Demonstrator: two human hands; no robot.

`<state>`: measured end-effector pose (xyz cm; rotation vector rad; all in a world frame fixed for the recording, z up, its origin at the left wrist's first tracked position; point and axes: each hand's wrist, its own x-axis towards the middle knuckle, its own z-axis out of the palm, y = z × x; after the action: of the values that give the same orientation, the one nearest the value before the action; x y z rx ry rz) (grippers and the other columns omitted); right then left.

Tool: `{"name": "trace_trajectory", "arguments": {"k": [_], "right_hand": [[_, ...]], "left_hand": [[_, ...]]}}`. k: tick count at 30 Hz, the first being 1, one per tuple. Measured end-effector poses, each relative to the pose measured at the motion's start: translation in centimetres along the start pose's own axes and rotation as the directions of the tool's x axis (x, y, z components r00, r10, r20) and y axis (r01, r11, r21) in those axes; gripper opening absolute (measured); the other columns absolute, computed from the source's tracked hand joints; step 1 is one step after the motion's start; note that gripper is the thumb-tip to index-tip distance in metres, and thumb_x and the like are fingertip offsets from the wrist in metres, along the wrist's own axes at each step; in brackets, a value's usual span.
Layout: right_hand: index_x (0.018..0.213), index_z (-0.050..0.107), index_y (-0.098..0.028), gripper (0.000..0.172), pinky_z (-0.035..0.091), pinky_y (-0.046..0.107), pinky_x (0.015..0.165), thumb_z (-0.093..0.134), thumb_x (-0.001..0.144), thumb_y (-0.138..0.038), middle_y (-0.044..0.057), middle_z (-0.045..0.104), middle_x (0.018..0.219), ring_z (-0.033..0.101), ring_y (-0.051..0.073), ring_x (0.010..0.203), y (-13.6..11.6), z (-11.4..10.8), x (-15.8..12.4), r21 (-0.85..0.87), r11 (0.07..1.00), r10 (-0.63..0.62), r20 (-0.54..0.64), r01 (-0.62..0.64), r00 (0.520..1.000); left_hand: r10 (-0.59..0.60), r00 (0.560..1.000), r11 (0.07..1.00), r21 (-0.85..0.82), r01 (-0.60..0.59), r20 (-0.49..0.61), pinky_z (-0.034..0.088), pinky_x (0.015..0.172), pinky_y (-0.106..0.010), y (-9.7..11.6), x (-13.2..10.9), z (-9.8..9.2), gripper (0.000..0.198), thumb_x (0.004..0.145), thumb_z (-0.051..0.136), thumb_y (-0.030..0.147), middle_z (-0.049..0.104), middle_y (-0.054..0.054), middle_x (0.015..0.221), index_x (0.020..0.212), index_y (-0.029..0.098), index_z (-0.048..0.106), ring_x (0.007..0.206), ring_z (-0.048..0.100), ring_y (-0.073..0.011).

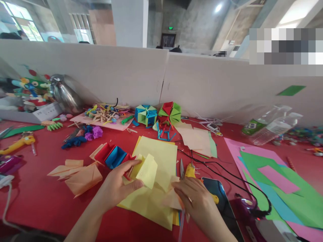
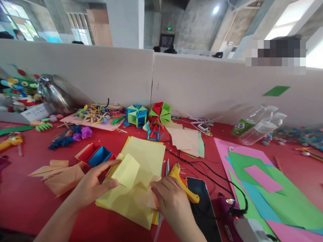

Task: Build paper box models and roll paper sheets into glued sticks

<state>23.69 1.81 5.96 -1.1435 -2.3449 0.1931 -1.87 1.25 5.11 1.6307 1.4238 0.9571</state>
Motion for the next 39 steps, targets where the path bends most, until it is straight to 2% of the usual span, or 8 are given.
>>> {"name": "trace_trajectory", "arguments": {"k": [3, 7, 10, 15, 20, 27, 35, 39], "right_hand": [[0.076, 0.062, -0.020, 0.024, 0.043, 0.030, 0.065, 0.041, 0.087, -0.015, 0.006, 0.062, 0.078, 0.055, 0.017, 0.070, -0.7, 0.6, 0.1, -0.157, 0.980, -0.118, 0.063, 0.126, 0.991], [0.076, 0.058, -0.020, 0.015, 0.042, 0.028, 0.067, 0.047, 0.086, -0.017, 0.003, 0.061, 0.075, 0.055, 0.015, 0.072, -1.3, 2.0, 0.2, -0.050, 0.968, -0.233, 0.192, 0.246, 0.954], [0.082, 0.058, -0.019, 0.004, 0.044, 0.026, 0.066, 0.055, 0.081, -0.017, 0.002, 0.062, 0.077, 0.057, 0.015, 0.073, -0.6, 2.8, 0.4, 0.090, 0.990, -0.130, 0.246, 0.111, 0.960], [0.091, 0.054, -0.019, 0.029, 0.048, 0.026, 0.074, 0.045, 0.070, -0.001, 0.003, 0.062, 0.089, 0.059, 0.015, 0.083, 1.0, 3.0, -0.1, 0.352, 0.915, 0.090, 0.302, -0.199, 0.949], [0.095, 0.061, -0.020, 0.036, 0.047, 0.031, 0.084, 0.040, 0.073, -0.002, 0.008, 0.058, 0.108, 0.056, 0.018, 0.101, 1.5, 2.3, -0.6, 0.409, 0.898, 0.041, 0.293, -0.163, 0.955], [0.092, 0.064, -0.022, 0.019, 0.049, 0.028, 0.077, 0.047, 0.084, -0.018, 0.004, 0.064, 0.089, 0.061, 0.016, 0.086, 1.9, -0.1, -0.9, 0.381, 0.888, 0.138, 0.314, -0.258, 0.939], [0.087, 0.067, -0.029, 0.018, 0.049, 0.021, 0.065, 0.054, 0.082, -0.017, 0.000, 0.064, 0.086, 0.062, 0.012, 0.076, -1.6, -4.1, 1.5, 0.537, 0.834, -0.085, 0.347, -0.124, 0.934], [0.081, 0.063, -0.026, 0.014, 0.049, 0.021, 0.062, 0.059, 0.077, -0.014, -0.002, 0.065, 0.074, 0.061, 0.012, 0.067, -2.6, -3.9, 2.1, 0.440, 0.875, 0.034, 0.361, -0.202, 0.932]], "left_hand": [[0.007, 1.000, 0.999, -0.033, -0.007, 0.019, 0.047, 0.088, -0.037, -0.4, 0.2, -0.5, 0.053, 0.070, 0.066, 0.040, 0.056, -0.008, 0.123, 0.118, 0.022, 0.053, 0.110, 0.054, -0.0278], [0.020, 0.995, 0.990, -0.142, -0.005, 0.103, 0.048, 0.086, -0.037, -0.8, 0.5, -1.4, 0.052, 0.068, 0.068, 0.040, 0.060, -0.009, 0.118, 0.115, 0.021, 0.057, 0.105, 0.057, -0.0281], [0.035, 0.992, 0.989, -0.145, -0.018, 0.119, 0.047, 0.088, -0.035, -0.9, 0.5, -1.9, 0.052, 0.066, 0.069, 0.039, 0.060, -0.007, 0.119, 0.114, 0.022, 0.058, 0.107, 0.056, -0.0270], [0.013, 0.993, 0.996, -0.085, -0.002, 0.121, 0.047, 0.088, -0.035, -0.8, 0.3, -2.3, 0.052, 0.066, 0.068, 0.042, 0.060, -0.005, 0.118, 0.114, 0.023, 0.058, 0.107, 0.055, -0.0264], [0.039, 0.989, 0.995, -0.092, -0.026, 0.146, 0.046, 0.089, -0.035, -0.6, 0.2, -2.1, 0.054, 0.065, 0.069, 0.040, 0.059, -0.005, 0.120, 0.115, 0.024, 0.058, 0.109, 0.054, -0.0268], [0.094, 0.979, 0.995, 0.016, -0.098, 0.179, 0.045, 0.089, -0.034, 0.2, 0.2, -2.4, 0.051, 0.066, 0.068, 0.041, 0.059, -0.003, 0.120, 0.114, 0.027, 0.057, 0.107, 0.055, -0.0247], [0.174, 0.928, 0.952, 0.184, -0.244, 0.329, 0.037, 0.095, -0.036, 2.7, -0.7, -1.7, 0.055, 0.066, 0.067, 0.050, 0.061, -0.003, 0.116, 0.116, 0.031, 0.057, 0.110, 0.052, -0.0262], [0.186, 0.909, 0.934, 0.219, -0.281, 0.373, 0.036, 0.095, -0.038, 3.3, -1.0, -1.4, 0.054, 0.066, 0.064, 0.054, 0.064, -0.004, 0.110, 0.115, 0.032, 0.058, 0.105, 0.054, -0.0273]]}}
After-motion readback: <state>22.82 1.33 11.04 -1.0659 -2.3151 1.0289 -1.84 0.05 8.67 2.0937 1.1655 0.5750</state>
